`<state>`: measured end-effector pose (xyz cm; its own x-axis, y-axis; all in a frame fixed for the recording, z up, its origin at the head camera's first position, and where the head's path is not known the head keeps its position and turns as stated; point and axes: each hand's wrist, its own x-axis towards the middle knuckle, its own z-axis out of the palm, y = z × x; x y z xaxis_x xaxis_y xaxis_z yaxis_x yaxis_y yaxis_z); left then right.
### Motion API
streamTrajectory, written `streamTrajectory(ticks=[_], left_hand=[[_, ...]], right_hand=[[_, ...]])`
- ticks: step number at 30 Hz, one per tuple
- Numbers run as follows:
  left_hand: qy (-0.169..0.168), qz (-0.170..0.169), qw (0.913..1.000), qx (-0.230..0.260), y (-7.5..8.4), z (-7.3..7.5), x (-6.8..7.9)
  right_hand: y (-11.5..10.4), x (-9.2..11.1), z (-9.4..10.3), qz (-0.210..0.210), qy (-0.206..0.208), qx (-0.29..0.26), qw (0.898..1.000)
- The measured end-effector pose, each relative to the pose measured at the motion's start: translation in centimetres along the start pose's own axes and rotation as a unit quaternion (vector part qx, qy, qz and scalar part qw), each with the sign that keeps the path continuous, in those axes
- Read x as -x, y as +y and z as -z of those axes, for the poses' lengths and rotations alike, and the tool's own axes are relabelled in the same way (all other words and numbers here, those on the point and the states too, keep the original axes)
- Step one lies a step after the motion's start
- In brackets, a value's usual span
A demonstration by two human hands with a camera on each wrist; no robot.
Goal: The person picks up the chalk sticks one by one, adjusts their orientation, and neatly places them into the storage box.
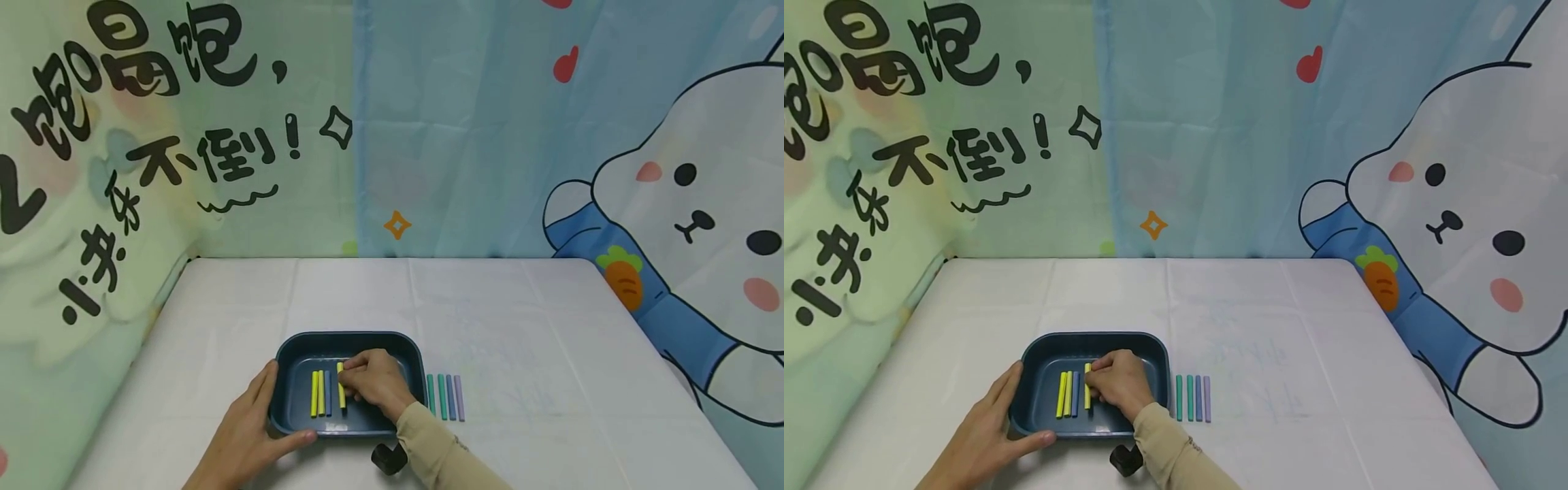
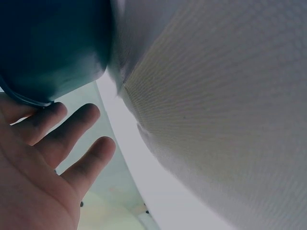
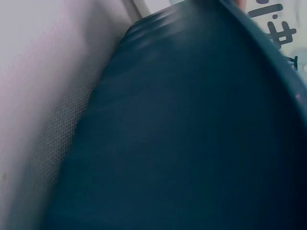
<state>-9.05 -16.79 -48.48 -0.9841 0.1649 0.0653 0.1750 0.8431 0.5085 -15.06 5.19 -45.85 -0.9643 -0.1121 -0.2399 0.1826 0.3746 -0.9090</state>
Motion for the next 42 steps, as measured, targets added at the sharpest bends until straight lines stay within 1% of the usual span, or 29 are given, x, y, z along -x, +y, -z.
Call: streamTrajectory(ticks=[5, 12, 18, 21, 28, 31, 34, 37, 42], left_hand=[[0.010, -0.010, 0.9999, -0.003, -0.1, 0.0, 0.0], [0.006, -0.008, 0.9999, -0.003, -0.2, 0.2, 0.1], [0.006, -0.007, 1.0000, -0.001, -0.2, 0.1, 0.1], [0.004, -0.008, 1.0000, 0.000, -0.2, 0.1, 0.2], [-0.012, 0.012, 0.9998, 0.006, -0.1, 0.1, 0.1], [-0.014, 0.011, 0.9998, 0.004, 0.0, 0.1, 0.1], [-0.007, 0.000, 1.0000, 0.001, 0.0, 0.2, 0.1], [0.001, -0.009, 1.0000, -0.003, 0.0, 0.2, 0.0], [0.001, -0.007, 1.0000, -0.005, -0.1, 0.1, -0.1]], right_hand=[[-0.3, -0.4, -0.5, -0.011, -0.005, 0.014, 1.000], [0.0, -0.7, -1.0, -0.010, -0.007, 0.037, 0.999], [0.2, -0.8, -1.4, -0.006, -0.005, 0.039, 0.999], [0.3, -0.8, -1.5, -0.012, -0.006, 0.041, 0.999], [0.5, -0.9, -1.6, -0.008, -0.001, 0.041, 0.999], [0.4, -0.8, -1.5, -0.014, -0.001, 0.039, 0.999], [0.2, -0.7, -1.2, -0.013, 0.000, 0.035, 0.999], [-0.1, -0.5, -0.8, -0.005, -0.001, 0.024, 1.000], [-0.8, 0.1, 0.2, 0.009, -0.003, 0.013, 1.000]])
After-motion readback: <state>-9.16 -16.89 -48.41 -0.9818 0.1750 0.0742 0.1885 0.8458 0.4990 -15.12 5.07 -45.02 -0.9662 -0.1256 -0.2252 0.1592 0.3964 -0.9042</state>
